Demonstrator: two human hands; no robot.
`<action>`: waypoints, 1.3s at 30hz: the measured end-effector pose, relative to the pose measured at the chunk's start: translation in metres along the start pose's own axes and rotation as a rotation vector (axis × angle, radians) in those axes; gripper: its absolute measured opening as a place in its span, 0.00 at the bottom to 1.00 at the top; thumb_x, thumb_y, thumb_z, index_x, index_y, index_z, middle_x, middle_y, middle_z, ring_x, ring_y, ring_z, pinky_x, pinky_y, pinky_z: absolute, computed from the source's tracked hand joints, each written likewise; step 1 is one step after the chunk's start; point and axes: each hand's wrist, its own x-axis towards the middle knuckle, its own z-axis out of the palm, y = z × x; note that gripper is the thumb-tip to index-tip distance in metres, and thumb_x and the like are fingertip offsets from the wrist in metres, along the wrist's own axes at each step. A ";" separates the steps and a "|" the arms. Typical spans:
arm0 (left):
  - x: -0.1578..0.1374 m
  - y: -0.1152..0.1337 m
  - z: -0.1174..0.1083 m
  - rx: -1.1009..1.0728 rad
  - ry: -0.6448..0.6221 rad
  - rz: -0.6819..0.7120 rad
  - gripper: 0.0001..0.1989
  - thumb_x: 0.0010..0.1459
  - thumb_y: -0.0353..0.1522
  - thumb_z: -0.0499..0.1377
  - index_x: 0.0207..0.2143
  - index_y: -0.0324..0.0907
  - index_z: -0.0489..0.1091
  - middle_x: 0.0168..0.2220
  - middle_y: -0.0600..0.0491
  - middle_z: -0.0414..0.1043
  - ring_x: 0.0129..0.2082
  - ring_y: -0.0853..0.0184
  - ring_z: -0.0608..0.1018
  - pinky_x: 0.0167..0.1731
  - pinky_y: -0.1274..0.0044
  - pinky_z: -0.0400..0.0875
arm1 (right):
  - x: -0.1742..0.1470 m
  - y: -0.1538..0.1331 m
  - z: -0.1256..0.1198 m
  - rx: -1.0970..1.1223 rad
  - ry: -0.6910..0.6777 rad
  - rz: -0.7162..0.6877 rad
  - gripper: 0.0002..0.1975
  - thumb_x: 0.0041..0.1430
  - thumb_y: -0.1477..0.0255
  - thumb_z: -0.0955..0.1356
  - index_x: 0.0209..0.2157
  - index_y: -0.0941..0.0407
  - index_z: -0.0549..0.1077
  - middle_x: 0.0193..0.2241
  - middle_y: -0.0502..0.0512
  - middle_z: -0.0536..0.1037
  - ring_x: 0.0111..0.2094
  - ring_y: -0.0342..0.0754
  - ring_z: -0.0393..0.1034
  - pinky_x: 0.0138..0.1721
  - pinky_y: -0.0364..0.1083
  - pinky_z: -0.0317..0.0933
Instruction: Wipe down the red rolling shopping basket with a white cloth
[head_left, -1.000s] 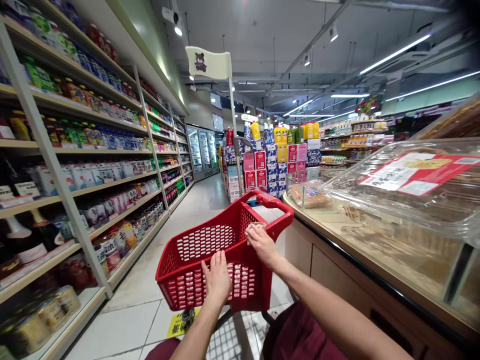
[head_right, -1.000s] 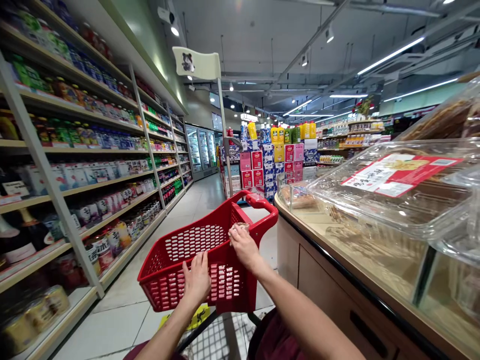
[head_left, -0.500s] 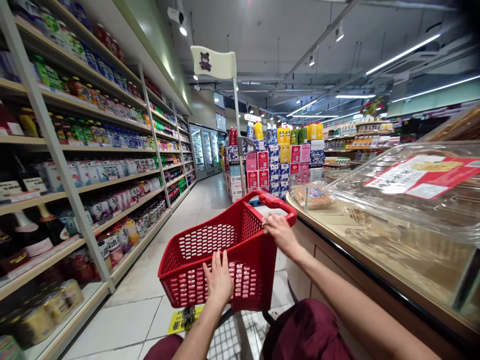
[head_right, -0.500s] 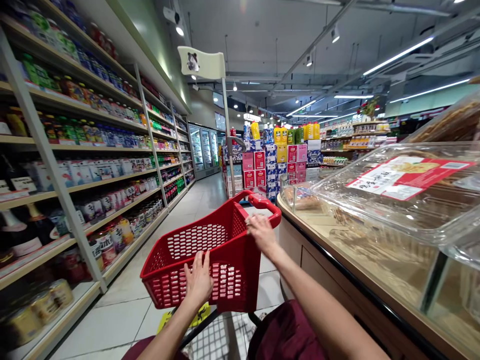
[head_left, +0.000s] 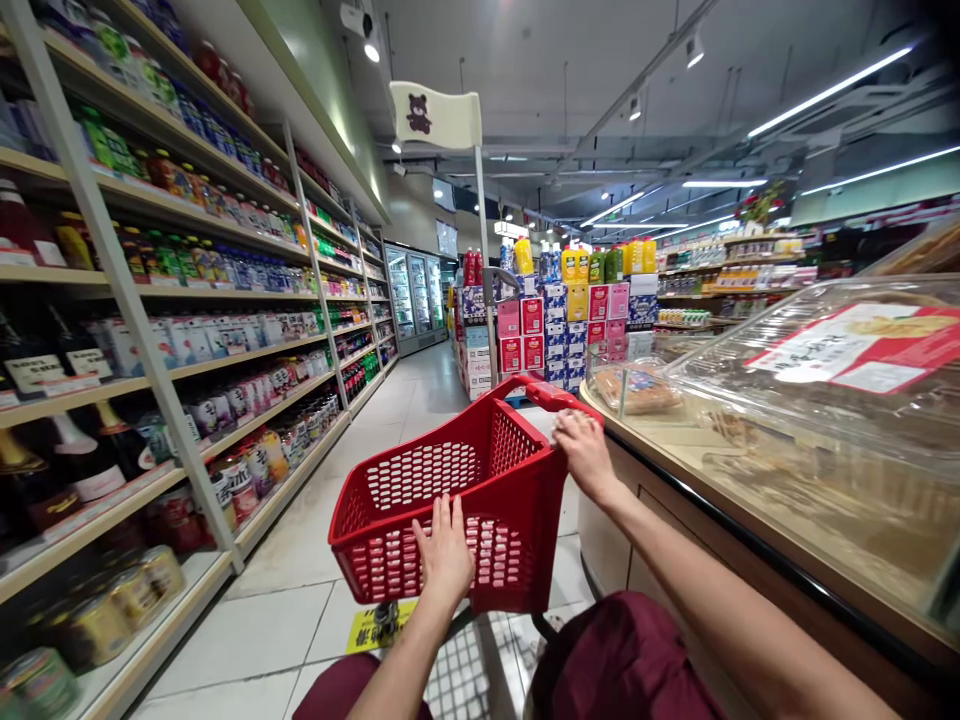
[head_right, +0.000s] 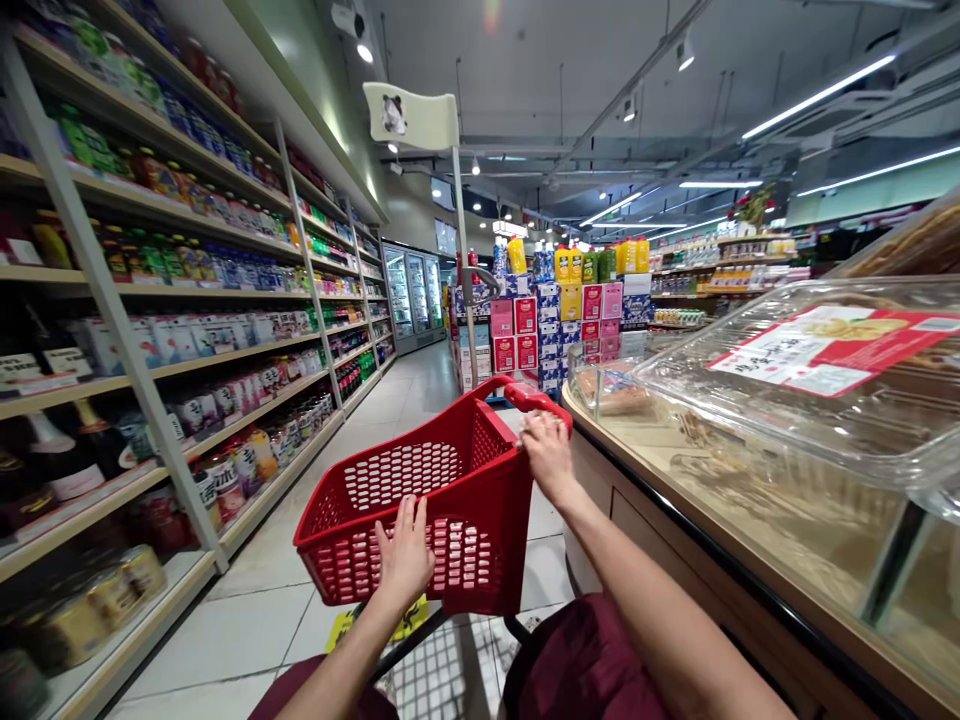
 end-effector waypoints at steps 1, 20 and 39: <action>0.000 0.000 0.001 -0.002 0.004 0.001 0.39 0.43 0.25 0.48 0.60 0.38 0.43 0.63 0.47 0.40 0.62 0.59 0.45 0.56 0.52 0.40 | 0.000 0.002 -0.001 -0.008 0.014 0.025 0.16 0.59 0.79 0.58 0.40 0.58 0.74 0.51 0.62 0.67 0.56 0.57 0.53 0.55 0.59 0.45; -0.004 -0.015 0.008 -0.015 0.062 -0.013 0.36 0.46 0.25 0.46 0.60 0.37 0.44 0.63 0.48 0.42 0.62 0.60 0.47 0.57 0.54 0.40 | -0.015 -0.075 0.028 0.116 -0.043 -0.181 0.13 0.58 0.76 0.61 0.41 0.51 0.73 0.47 0.51 0.71 0.53 0.50 0.59 0.55 0.54 0.50; -0.016 -0.045 0.016 -0.040 0.081 -0.141 0.37 0.44 0.23 0.47 0.60 0.36 0.44 0.63 0.48 0.41 0.62 0.61 0.45 0.58 0.55 0.34 | -0.018 -0.055 0.019 0.052 -0.030 0.006 0.19 0.58 0.81 0.57 0.46 0.54 0.71 0.53 0.55 0.66 0.56 0.54 0.55 0.55 0.58 0.48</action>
